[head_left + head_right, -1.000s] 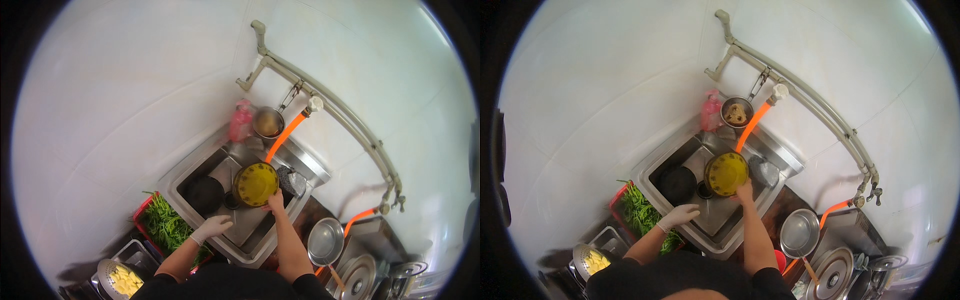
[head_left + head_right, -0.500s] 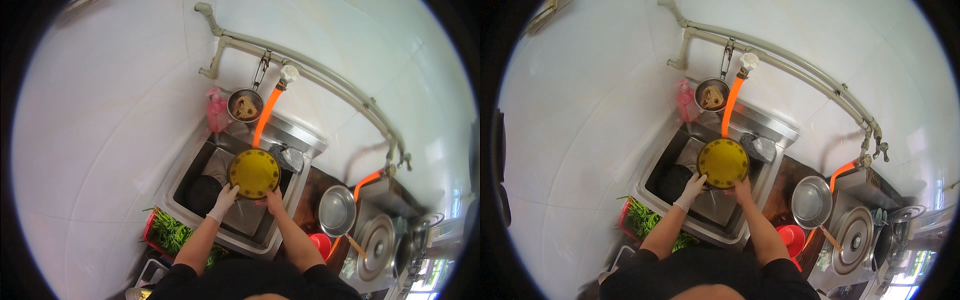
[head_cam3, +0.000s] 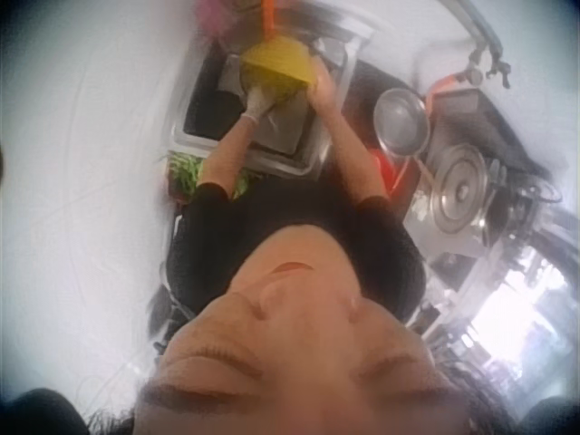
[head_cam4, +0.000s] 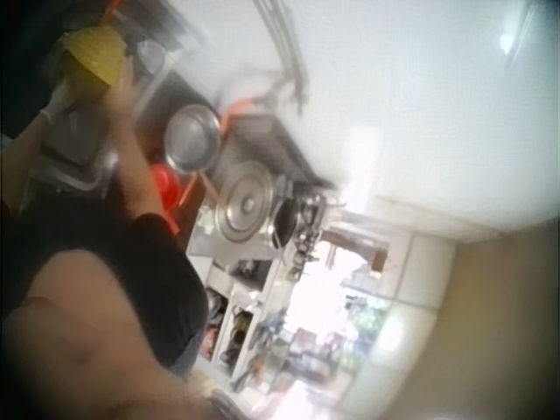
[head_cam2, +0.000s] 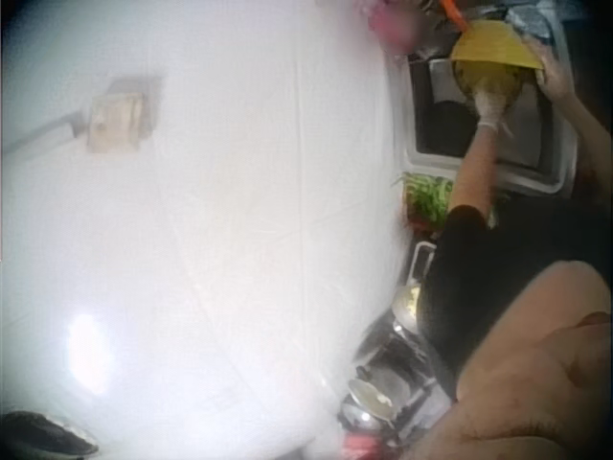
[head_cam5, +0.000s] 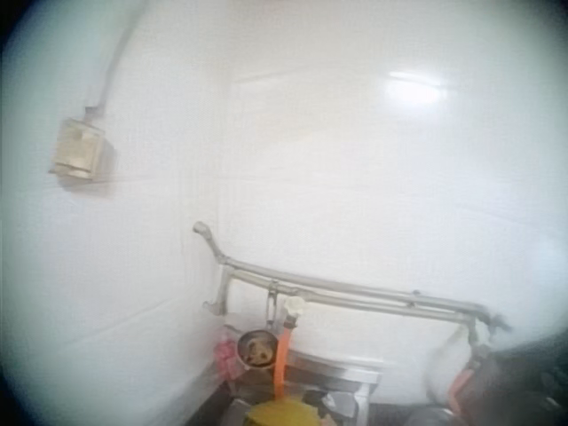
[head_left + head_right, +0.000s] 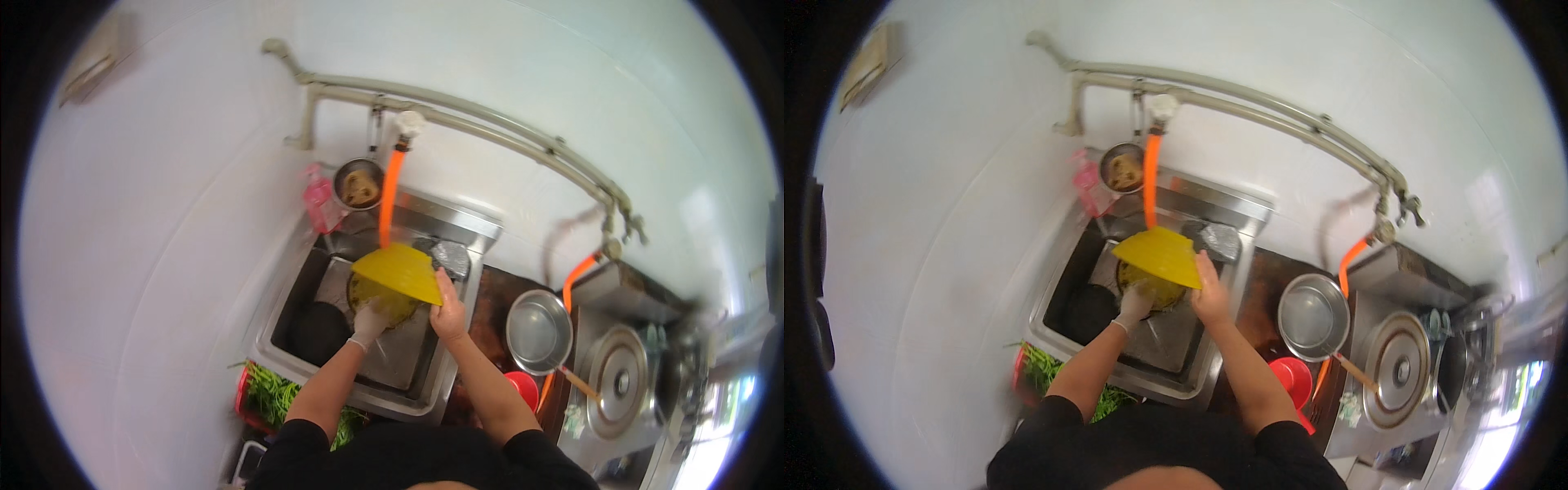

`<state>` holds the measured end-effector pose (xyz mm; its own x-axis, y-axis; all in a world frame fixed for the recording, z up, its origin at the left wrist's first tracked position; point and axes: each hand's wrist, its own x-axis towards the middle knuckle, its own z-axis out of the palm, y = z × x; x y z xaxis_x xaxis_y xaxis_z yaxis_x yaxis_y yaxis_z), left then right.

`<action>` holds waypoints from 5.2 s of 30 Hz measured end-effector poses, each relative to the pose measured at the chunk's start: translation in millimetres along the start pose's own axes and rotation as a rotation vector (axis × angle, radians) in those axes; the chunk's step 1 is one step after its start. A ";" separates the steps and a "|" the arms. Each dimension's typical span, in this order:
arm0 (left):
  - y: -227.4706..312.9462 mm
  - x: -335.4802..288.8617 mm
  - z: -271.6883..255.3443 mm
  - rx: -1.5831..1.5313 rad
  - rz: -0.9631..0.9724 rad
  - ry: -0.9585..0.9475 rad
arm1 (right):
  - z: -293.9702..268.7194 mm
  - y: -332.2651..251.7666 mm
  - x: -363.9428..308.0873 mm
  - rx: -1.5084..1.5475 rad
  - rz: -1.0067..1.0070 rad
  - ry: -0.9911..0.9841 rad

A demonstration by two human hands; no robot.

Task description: The person washes yellow plates one by one in a commercial kitchen sink using a sponge and running water, then stacks the cleaned plates on a nearby counter. The person wears gloves and handles each plate individually, rinsing and placing them aside.

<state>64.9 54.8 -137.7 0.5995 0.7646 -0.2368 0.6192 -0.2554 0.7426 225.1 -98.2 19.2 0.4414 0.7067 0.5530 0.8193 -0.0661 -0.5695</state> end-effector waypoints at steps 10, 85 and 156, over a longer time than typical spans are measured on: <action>-5.6 15.6 23.9 0.584 0.282 -0.188 | -139.1 47.8 -63.9 -0.205 0.190 0.412; 95.1 -48.7 -218.8 0.644 0.450 0.539 | 50.7 19.3 -103.8 0.606 0.959 -0.782; -22.8 -108.6 -35.6 -0.401 -0.152 0.199 | 81.4 31.6 -25.8 0.777 1.123 -0.523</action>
<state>-32.4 -1.3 -106.6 0.3840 0.8842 -0.2660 0.4245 0.0868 0.9013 209.9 -61.2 -62.6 0.3820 0.7223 -0.5765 -0.3333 -0.4742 -0.8149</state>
